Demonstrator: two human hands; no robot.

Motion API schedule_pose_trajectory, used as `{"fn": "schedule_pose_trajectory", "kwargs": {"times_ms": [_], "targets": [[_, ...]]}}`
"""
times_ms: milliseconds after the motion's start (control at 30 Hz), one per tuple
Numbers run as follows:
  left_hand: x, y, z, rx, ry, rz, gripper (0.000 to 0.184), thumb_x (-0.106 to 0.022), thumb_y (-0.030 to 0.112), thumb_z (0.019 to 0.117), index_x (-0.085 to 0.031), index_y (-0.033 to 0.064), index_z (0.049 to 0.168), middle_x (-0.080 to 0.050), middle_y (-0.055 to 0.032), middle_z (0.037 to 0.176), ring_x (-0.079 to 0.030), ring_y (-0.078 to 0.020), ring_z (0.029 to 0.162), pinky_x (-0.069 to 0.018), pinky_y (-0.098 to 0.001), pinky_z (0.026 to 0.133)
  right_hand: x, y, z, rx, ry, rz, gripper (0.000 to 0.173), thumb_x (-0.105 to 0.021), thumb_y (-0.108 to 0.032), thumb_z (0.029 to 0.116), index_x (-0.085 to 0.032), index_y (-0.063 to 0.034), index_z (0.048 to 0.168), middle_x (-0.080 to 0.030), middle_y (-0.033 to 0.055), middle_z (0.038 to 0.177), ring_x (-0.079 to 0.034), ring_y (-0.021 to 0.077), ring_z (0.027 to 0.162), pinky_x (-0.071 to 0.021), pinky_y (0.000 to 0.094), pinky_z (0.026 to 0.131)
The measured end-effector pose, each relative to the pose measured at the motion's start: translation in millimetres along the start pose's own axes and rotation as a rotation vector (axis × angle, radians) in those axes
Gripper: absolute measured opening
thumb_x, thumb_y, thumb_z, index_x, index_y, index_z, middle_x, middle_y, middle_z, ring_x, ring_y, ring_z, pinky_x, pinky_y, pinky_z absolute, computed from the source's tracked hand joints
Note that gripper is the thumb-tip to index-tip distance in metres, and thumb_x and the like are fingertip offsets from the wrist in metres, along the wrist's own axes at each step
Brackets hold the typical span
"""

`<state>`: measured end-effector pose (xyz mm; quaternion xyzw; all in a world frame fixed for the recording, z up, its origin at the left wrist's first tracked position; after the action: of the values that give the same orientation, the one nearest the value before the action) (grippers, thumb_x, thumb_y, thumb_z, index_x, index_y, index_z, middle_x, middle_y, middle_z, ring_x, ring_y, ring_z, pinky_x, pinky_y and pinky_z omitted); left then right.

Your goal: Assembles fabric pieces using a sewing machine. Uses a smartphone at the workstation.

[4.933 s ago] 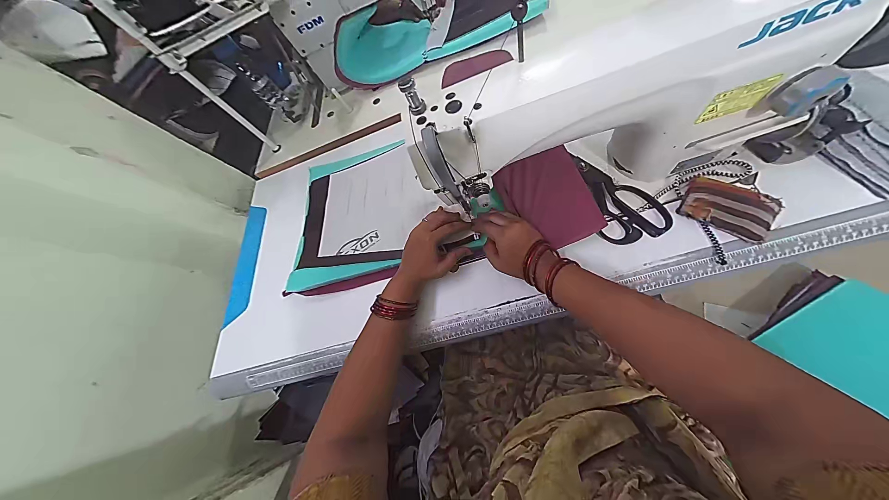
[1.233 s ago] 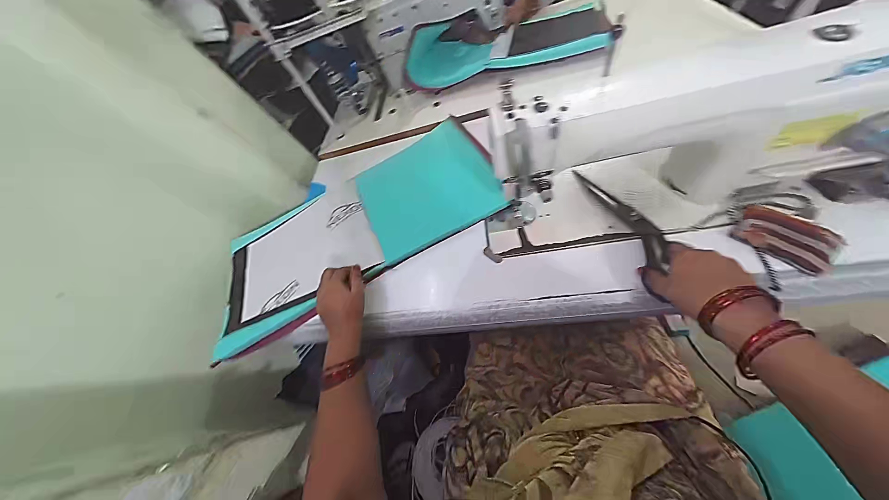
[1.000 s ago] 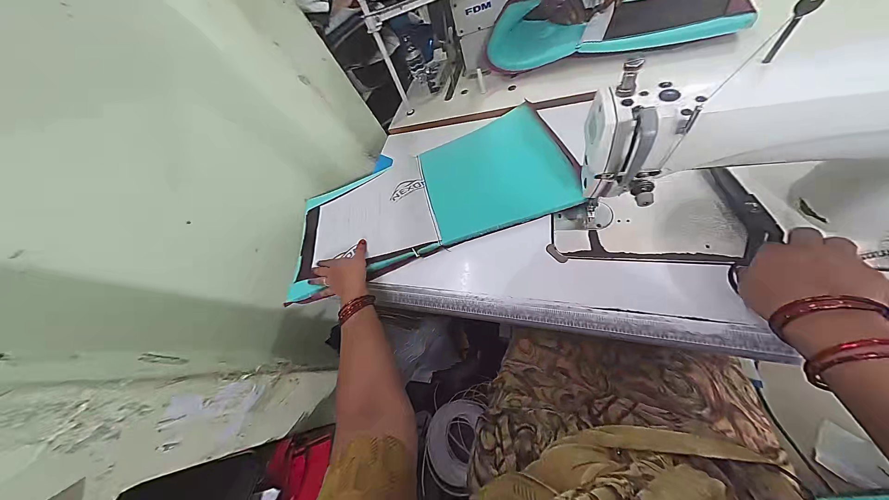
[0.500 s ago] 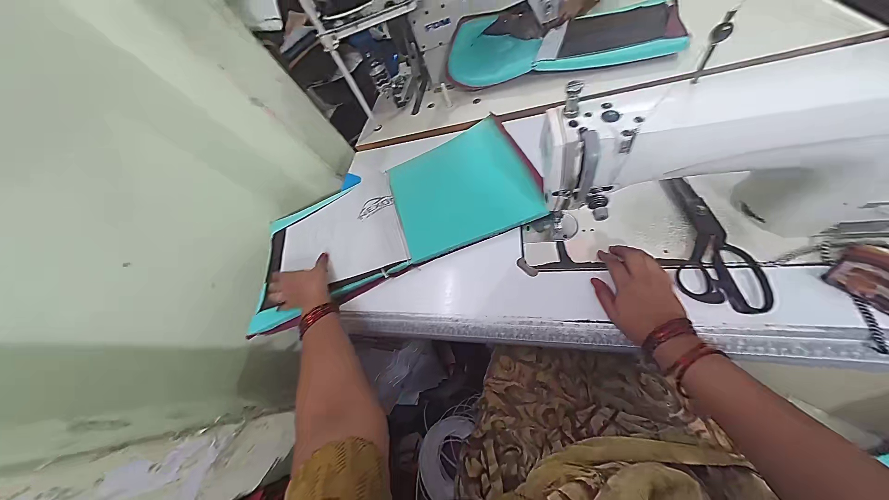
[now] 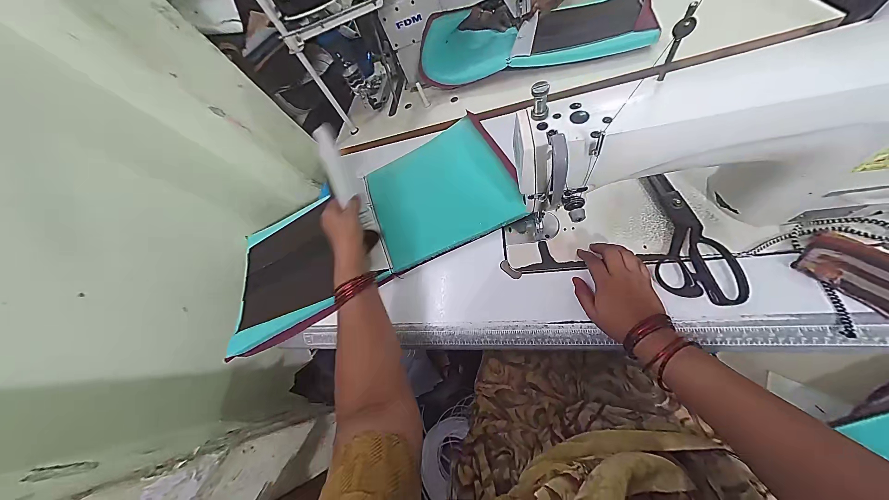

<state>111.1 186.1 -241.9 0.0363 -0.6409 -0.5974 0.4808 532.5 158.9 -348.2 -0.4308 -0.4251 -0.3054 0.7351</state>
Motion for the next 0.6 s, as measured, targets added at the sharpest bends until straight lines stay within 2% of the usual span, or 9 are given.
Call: {"fn": "schedule_pose_trajectory", "kwargs": {"times_ms": [67, 100, 167, 233, 333, 367, 467, 533, 600], "targets": [[-41.2, 43.9, -12.5, -0.269, -0.407, -0.196, 0.044, -0.043, 0.029, 0.1103, -0.049, 0.0030, 0.146, -0.062, -0.0140, 0.135, -0.064, -0.0171, 0.118, -0.0507, -0.0368, 0.104, 2.3, 1.4, -0.8, 0.005, -0.003, 0.011, 0.047, -0.054, -0.029, 0.0981, -0.065, 0.0032, 0.130, -0.060, 0.0303, 0.134, -0.053, 0.0520, 0.130, -0.0417, 0.0680, 0.103], [-53.9, 55.9, -10.6, -0.387, -0.480, -0.251, 0.046, -0.039, 0.026, 0.1112, -0.044, 0.0015, 0.149, -0.061, -0.0140, 0.139, -0.063, -0.0149, 0.122, -0.0494, -0.0330, 0.106, 4.5, 2.2, -0.8, -0.005, -0.021, 0.022, 0.046, -0.055, -0.029, 0.0987, -0.065, 0.0029, 0.131, -0.059, 0.0302, 0.136, -0.052, 0.0520, 0.131, -0.0409, 0.0682, 0.104], [-61.0, 55.9, 3.9, -0.501, -0.320, -0.262, 0.044, -0.033, 0.021, 0.1120, -0.048, -0.0048, 0.144, -0.063, -0.0185, 0.134, -0.064, -0.0165, 0.120, -0.0489, -0.0328, 0.106, 6.5, 2.3, -1.3, -0.033, -0.057, 0.037, 0.045, -0.056, -0.029, 0.0999, -0.064, 0.0010, 0.133, -0.058, 0.0286, 0.139, -0.051, 0.0503, 0.133, -0.0396, 0.0665, 0.107], [-55.6, 32.6, 20.2, -0.407, -0.117, -0.115, 0.043, -0.034, 0.021, 0.1112, -0.051, -0.0065, 0.140, -0.062, -0.0219, 0.134, -0.062, -0.0237, 0.123, -0.0465, -0.0387, 0.110, 7.8, 0.2, -1.1, -0.051, -0.068, 0.035, 0.045, -0.056, -0.029, 0.1004, -0.064, 0.0001, 0.133, -0.057, 0.0275, 0.140, -0.050, 0.0485, 0.135, -0.0393, 0.0645, 0.108], [-48.0, -15.8, 26.3, -0.141, -0.086, 0.272, 0.045, -0.037, 0.023, 0.1108, -0.052, -0.0040, 0.144, -0.054, -0.0270, 0.146, -0.049, -0.0402, 0.140, -0.0331, -0.0585, 0.118, 7.1, -2.5, 0.3, -0.055, -0.072, 0.003, 0.045, -0.056, -0.028, 0.1003, -0.064, 0.0017, 0.133, -0.057, 0.0282, 0.140, -0.050, 0.0479, 0.135, -0.0393, 0.0632, 0.109], [-45.1, -31.7, 21.3, -0.085, -0.111, 0.384, 0.045, -0.038, 0.023, 0.1107, -0.052, -0.0034, 0.144, -0.051, -0.0268, 0.149, -0.044, -0.0412, 0.144, -0.0279, -0.0620, 0.119, 6.6, -3.1, 0.7, -0.057, -0.079, -0.009, 0.044, -0.056, -0.027, 0.1005, -0.064, 0.0020, 0.133, -0.057, 0.0284, 0.140, -0.050, 0.0482, 0.136, -0.0391, 0.0632, 0.109], [-27.5, -64.2, 2.0, -0.086, -0.155, 0.489, 0.046, -0.035, 0.023, 0.1115, -0.051, -0.0006, 0.147, -0.041, -0.0196, 0.160, -0.031, -0.0346, 0.153, -0.0142, -0.0610, 0.124, 6.4, -8.7, 0.8, -0.026, -0.064, 0.022, 0.035, -0.058, -0.018, 0.0999, -0.069, 0.0003, 0.128, -0.059, 0.0279, 0.138, -0.051, 0.0494, 0.134, -0.0405, 0.0644, 0.107], [-10.6, -76.3, -10.6, -0.116, -0.175, 0.430, 0.047, -0.033, 0.024, 0.1121, -0.051, 0.0001, 0.148, -0.041, -0.0180, 0.161, -0.029, -0.0331, 0.154, -0.0109, -0.0602, 0.125, 3.0, -27.0, -0.9, 0.075, 0.018, 0.102, 0.028, -0.061, -0.012, 0.0954, -0.073, -0.0003, 0.118, -0.064, 0.0263, 0.129, -0.058, 0.0488, 0.125, -0.0478, 0.0628, 0.099], [6.1, -85.1, -24.4, -0.147, -0.194, 0.396, 0.047, -0.034, 0.025, 0.1116, -0.052, 0.0006, 0.147, -0.043, -0.0176, 0.159, -0.030, -0.0339, 0.154, -0.0094, -0.0615, 0.124, 0.5, -62.0, 0.7, 0.178, 0.053, 0.219, 0.027, -0.060, -0.015, 0.0949, -0.074, -0.0005, 0.114, -0.067, 0.0239, 0.123, -0.064, 0.0444, 0.116, -0.0534, 0.0569, 0.095]]}}
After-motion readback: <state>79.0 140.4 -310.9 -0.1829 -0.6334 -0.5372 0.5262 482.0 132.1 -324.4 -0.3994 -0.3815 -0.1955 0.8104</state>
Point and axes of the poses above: each hand's wrist, its own z-axis towards the middle knuckle, its own x-axis out of the back of the hand, y = z × x, the point moved 2 cm from there along z, towards the middle knuckle
